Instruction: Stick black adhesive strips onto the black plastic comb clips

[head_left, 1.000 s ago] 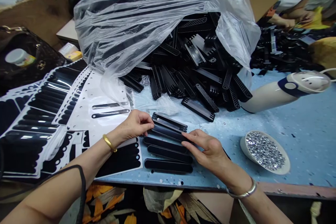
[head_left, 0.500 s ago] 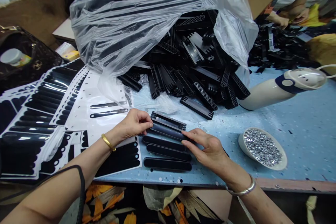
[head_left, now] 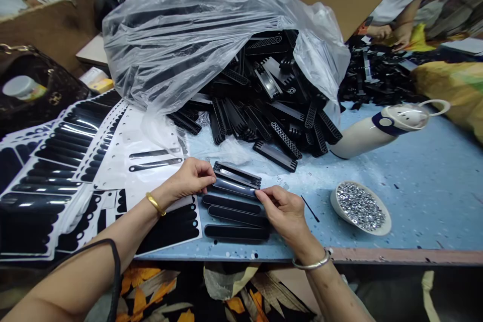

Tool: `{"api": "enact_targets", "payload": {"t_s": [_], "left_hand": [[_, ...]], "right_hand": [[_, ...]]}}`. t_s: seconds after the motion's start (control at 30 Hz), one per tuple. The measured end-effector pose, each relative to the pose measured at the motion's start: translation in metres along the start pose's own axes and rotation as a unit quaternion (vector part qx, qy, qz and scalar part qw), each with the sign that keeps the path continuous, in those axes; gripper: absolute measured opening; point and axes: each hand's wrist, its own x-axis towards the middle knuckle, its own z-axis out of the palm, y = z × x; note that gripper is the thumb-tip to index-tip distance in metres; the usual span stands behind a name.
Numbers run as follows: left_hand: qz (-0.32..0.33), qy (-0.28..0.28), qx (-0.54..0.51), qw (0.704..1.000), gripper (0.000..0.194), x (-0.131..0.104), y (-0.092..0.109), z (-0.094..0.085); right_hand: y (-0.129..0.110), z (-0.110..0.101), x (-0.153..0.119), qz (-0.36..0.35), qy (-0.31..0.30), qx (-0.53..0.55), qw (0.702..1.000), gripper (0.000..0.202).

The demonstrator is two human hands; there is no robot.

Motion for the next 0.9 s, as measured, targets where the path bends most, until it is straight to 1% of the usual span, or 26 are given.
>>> {"api": "enact_targets", "payload": {"t_s": [0.07,0.1,0.13,0.2,0.27,0.33,0.4,0.47,0.53,0.6,0.7,0.77,0.8,0.83,0.9], "left_hand": [[0.006,-0.013,0.021,1.0,0.015,-0.001,0.0,-0.002],[0.02,-0.018,0.044,0.999,0.014,-0.001,0.0,-0.003],[0.043,-0.018,0.078,0.996,0.014,-0.002,0.001,-0.003],[0.105,0.01,0.174,0.979,0.016,-0.005,0.003,0.0],[0.158,0.061,0.291,0.942,0.023,-0.008,0.007,0.006],[0.178,0.095,0.398,0.895,0.036,-0.009,0.011,0.017],[0.178,0.097,0.473,0.858,0.051,-0.008,0.014,0.028],[0.164,0.084,0.508,0.841,0.057,-0.005,0.016,0.036],[0.153,0.071,0.512,0.842,0.054,-0.002,0.015,0.038],[0.148,0.064,0.487,0.858,0.047,-0.001,0.013,0.034],[0.138,0.078,0.408,0.899,0.032,-0.005,0.01,0.017],[0.143,0.09,0.373,0.912,0.017,-0.009,0.009,0.003],[0.153,0.092,0.371,0.911,0.011,-0.01,0.008,-0.004],[0.166,0.088,0.378,0.907,0.011,-0.01,0.008,-0.01],[0.189,0.063,0.404,0.893,0.017,-0.008,0.009,-0.017]], "right_hand": [[-0.001,0.005,0.001,-0.008,0.008,-0.028,1.0,0.041],[-0.001,0.006,0.001,-0.009,0.009,-0.038,0.999,0.045],[0.0,0.005,0.002,-0.008,0.006,-0.043,0.999,0.048],[0.001,0.003,0.002,0.0,-0.021,-0.034,0.999,0.053],[0.003,0.002,0.002,0.011,-0.051,-0.015,0.999,0.052],[0.003,0.004,0.002,0.02,-0.057,-0.009,0.998,0.048],[0.003,0.007,0.002,0.022,-0.044,-0.021,0.999,0.045],[0.002,0.011,0.002,0.013,-0.032,-0.034,0.999,0.045],[0.001,0.012,0.003,-0.004,-0.028,-0.039,0.999,0.048],[-0.001,0.011,0.005,-0.017,-0.035,-0.042,0.998,0.052],[0.002,0.003,0.006,-0.022,-0.052,-0.035,0.998,0.054],[0.008,-0.004,0.007,-0.02,-0.039,-0.009,0.999,0.045],[0.012,-0.008,0.009,-0.021,-0.026,0.004,0.999,0.038],[0.016,-0.011,0.011,-0.025,-0.012,0.013,1.0,0.031],[0.023,-0.015,0.018,-0.041,-0.004,0.019,0.999,0.021]]}}
